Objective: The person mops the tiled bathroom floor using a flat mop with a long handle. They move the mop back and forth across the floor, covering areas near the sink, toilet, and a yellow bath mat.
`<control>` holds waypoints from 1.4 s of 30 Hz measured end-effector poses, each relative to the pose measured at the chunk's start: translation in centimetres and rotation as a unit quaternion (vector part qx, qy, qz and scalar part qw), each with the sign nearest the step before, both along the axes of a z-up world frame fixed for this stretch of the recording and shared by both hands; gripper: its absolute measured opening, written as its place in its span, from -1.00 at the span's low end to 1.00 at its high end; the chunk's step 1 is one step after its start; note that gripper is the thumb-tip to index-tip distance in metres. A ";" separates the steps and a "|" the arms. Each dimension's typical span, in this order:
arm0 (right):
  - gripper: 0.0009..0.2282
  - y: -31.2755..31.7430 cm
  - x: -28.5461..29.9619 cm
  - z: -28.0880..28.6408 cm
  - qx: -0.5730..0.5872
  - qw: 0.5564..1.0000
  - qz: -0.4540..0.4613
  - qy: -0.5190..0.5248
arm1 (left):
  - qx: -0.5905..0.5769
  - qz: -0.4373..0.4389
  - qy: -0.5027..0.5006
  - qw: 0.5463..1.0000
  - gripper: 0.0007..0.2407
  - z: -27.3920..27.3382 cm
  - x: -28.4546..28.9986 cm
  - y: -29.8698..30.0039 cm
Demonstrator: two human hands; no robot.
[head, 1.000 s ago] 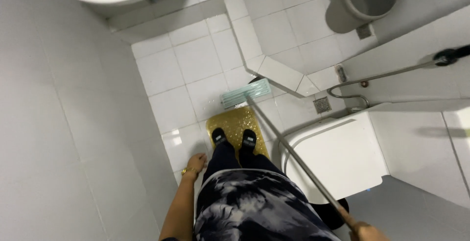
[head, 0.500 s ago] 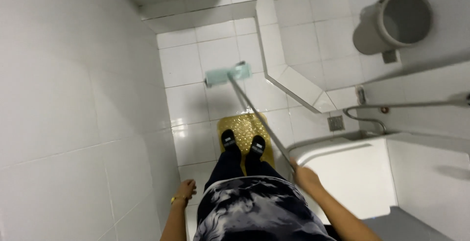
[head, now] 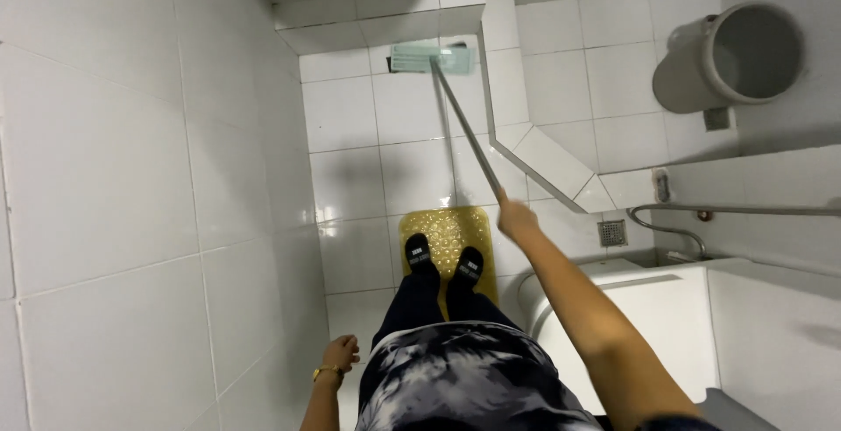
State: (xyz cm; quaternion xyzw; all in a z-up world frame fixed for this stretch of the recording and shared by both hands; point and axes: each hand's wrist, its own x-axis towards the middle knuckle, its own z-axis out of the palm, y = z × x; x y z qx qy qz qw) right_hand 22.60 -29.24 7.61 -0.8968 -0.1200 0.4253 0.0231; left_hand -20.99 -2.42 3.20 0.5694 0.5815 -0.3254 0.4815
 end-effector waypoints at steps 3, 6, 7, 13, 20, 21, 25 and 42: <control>-0.29 -5.4 -6.7 3.0 0.006 0.998 -0.041 0.048 | -0.014 -0.024 -0.011 1.000 -0.63 -0.3 2.1 0.4; -0.17 -14.8 -14.8 -0.7 -0.048 0.997 0.010 0.065 | -0.020 -0.049 -0.036 0.998 -0.62 -0.9 5.0 0.8; -0.17 -16.7 -17.2 0.1 -0.051 0.997 0.009 0.064 | -0.022 -0.049 -0.038 0.998 -0.62 -1.0 5.9 0.9; -0.35 -30.9 -29.6 4.3 -0.019 0.957 -0.192 0.219 | -0.022 -0.121 -0.073 0.990 -0.64 -2.3 9.5 1.2; -0.22 -34.1 -29.8 4.8 -0.111 0.920 -0.292 0.236 | -0.025 -0.156 -0.081 0.984 -0.71 -2.3 9.9 1.4; -0.35 -31.3 -28.4 7.6 -0.197 0.960 -0.157 0.125 | -0.027 -0.159 -0.071 0.984 -0.65 -2.1 9.9 1.5; -0.24 -28.6 -22.1 3.1 -0.027 0.998 0.049 0.039 | -0.028 -0.132 -0.092 0.987 -0.64 -1.9 10.1 1.4; -0.36 13.6 -2.3 4.0 -0.020 0.988 0.131 0.074 | -0.018 -0.028 -0.042 0.999 -0.62 -0.8 1.9 0.9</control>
